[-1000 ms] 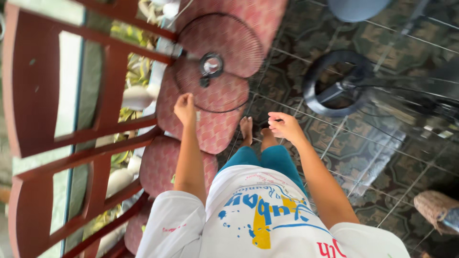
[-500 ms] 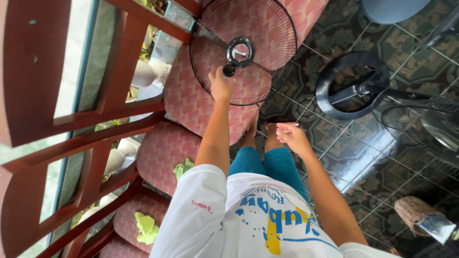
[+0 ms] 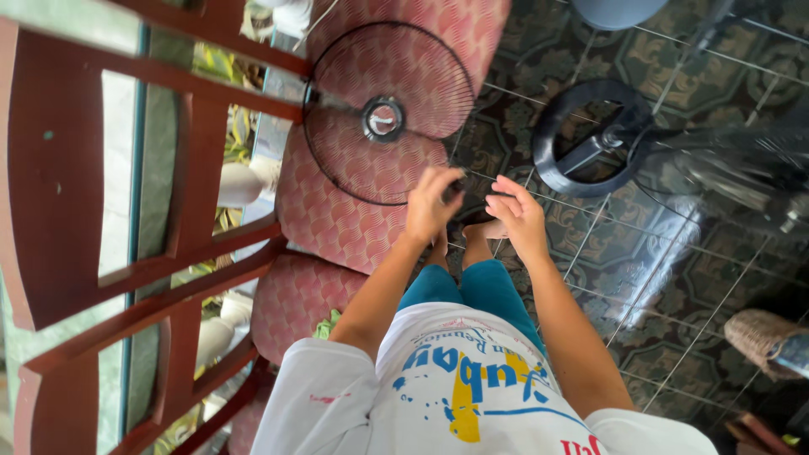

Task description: The person disassembles a black standing electric fan by removing the front grille, fan blades, and central cap. They then reassemble the fan by placing the blades back, securing the cap, and reattaching the front grille.

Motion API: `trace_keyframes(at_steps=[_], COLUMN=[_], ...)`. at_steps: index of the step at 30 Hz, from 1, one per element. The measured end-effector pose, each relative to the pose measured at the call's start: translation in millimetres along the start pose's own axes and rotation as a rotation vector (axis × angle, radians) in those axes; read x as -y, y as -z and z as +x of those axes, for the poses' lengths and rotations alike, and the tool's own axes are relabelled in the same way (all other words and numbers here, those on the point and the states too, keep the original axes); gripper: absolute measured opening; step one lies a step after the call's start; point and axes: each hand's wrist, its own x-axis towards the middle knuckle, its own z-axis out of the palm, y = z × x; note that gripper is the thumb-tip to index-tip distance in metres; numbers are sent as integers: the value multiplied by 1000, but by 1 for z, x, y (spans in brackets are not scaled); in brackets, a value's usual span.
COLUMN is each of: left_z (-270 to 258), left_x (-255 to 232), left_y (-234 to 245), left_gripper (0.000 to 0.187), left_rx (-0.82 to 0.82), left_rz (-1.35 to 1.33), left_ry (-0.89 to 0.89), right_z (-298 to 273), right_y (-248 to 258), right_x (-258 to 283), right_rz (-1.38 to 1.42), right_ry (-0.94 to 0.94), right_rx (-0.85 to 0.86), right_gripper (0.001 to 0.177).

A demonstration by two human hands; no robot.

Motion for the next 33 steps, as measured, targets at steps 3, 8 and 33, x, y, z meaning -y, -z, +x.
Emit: trace_keyframes(at_steps=[3, 8, 33], left_z=[7, 22, 41], left_x=[-38, -90, -74], left_y=[-20, -61, -363], left_gripper=[44, 48, 33], left_rx=[131, 321, 877], left_rz=[8, 9, -664], left_ry=[-123, -313, 733], right_z=[-11, -36, -95], right_y=[10, 57, 256], right_x=[26, 38, -19], right_rz=[79, 251, 757], right_ry=[109, 195, 551], right_rx=[17, -19, -873], right_gripper=[54, 51, 55])
